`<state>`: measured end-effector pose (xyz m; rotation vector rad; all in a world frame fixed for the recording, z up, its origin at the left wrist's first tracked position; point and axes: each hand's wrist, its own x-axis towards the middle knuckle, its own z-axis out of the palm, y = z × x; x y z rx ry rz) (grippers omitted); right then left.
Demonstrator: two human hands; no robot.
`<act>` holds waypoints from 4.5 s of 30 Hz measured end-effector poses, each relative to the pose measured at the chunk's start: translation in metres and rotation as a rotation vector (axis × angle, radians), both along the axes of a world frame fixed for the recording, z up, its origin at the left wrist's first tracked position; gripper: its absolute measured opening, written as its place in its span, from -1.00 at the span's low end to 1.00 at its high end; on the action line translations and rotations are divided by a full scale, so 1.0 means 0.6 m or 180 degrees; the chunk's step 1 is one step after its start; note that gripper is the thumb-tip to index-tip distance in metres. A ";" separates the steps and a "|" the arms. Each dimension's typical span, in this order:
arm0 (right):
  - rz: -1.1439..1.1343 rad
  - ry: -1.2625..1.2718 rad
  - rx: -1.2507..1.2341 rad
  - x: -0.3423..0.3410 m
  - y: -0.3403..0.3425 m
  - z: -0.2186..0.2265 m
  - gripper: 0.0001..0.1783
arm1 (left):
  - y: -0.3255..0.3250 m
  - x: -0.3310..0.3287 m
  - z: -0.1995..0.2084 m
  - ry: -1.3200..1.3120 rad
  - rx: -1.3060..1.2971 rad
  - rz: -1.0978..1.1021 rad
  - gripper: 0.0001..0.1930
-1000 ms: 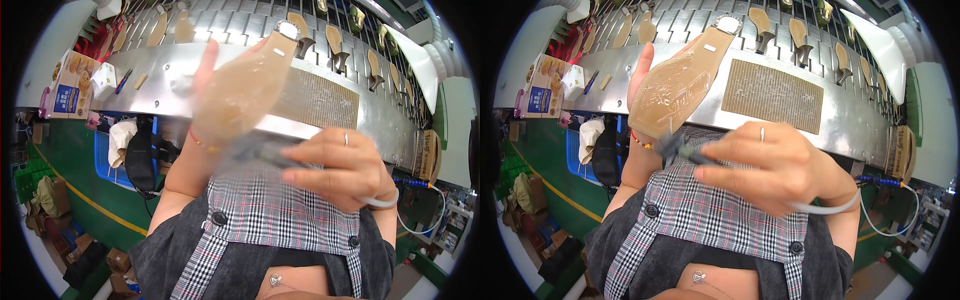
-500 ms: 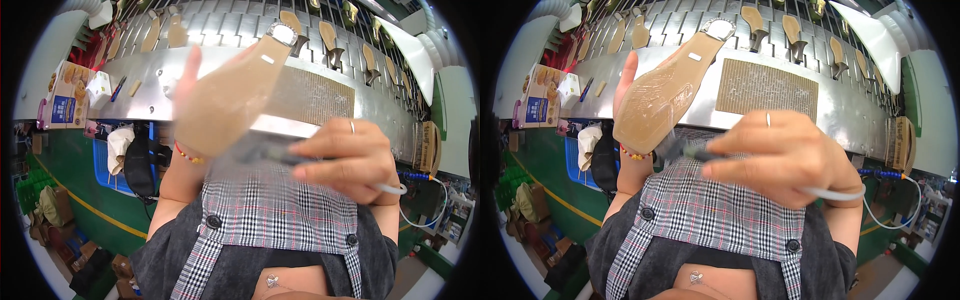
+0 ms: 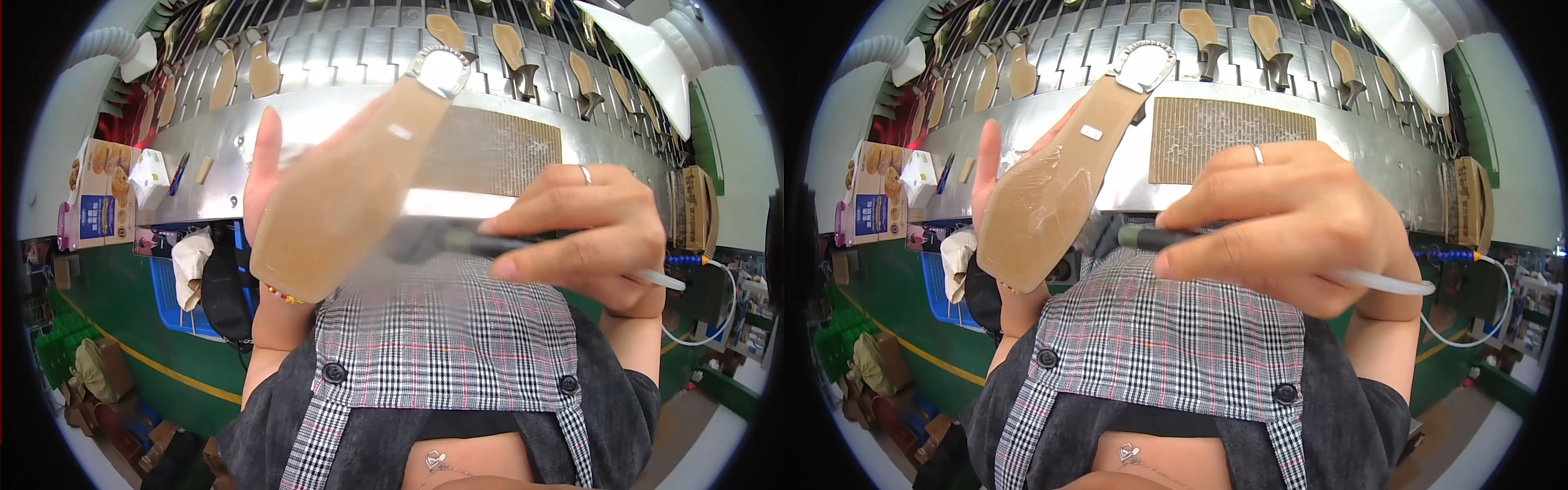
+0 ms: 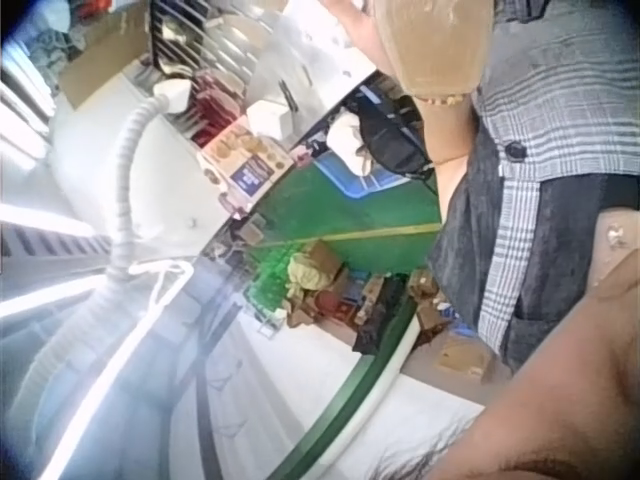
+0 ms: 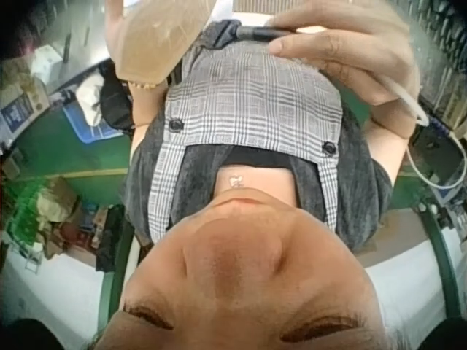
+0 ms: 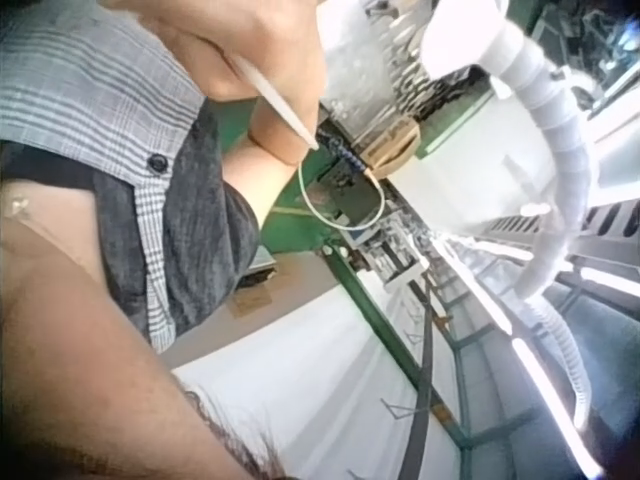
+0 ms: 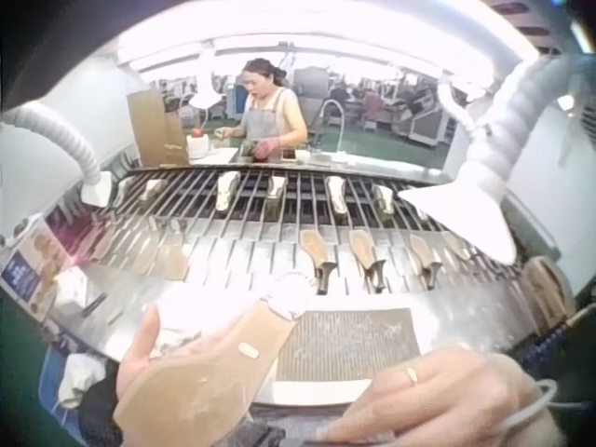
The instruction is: Applying glue to the edges and surfaces of shoe soles using a brush tool.
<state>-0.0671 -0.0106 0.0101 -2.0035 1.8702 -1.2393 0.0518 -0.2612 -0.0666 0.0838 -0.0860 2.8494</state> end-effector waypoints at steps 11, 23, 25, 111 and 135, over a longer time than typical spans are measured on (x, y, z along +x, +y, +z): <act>-0.0387 0.0219 -0.0301 -0.009 0.009 0.008 -0.79 | 0.000 0.024 0.004 -0.0011 -0.0282 0.0231 0.01; -0.0018 -0.0136 -0.0208 -0.031 0.032 0.013 -0.71 | -0.002 0.040 0.007 -0.0121 -0.0170 0.0255 -0.01; -0.0251 -0.0073 -0.0281 -0.037 0.027 0.007 -0.71 | 0.001 0.044 0.005 -0.0048 -0.0264 0.0309 -0.01; -0.0624 -0.0159 -0.0573 0.007 0.005 -0.060 -0.65 | -0.042 0.027 -0.109 0.1285 -0.6384 0.2499 -0.54; -0.1487 -0.0500 -0.0710 -0.054 0.049 -0.165 -0.69 | -0.046 -0.103 -0.140 0.0057 -0.5595 0.2463 -0.59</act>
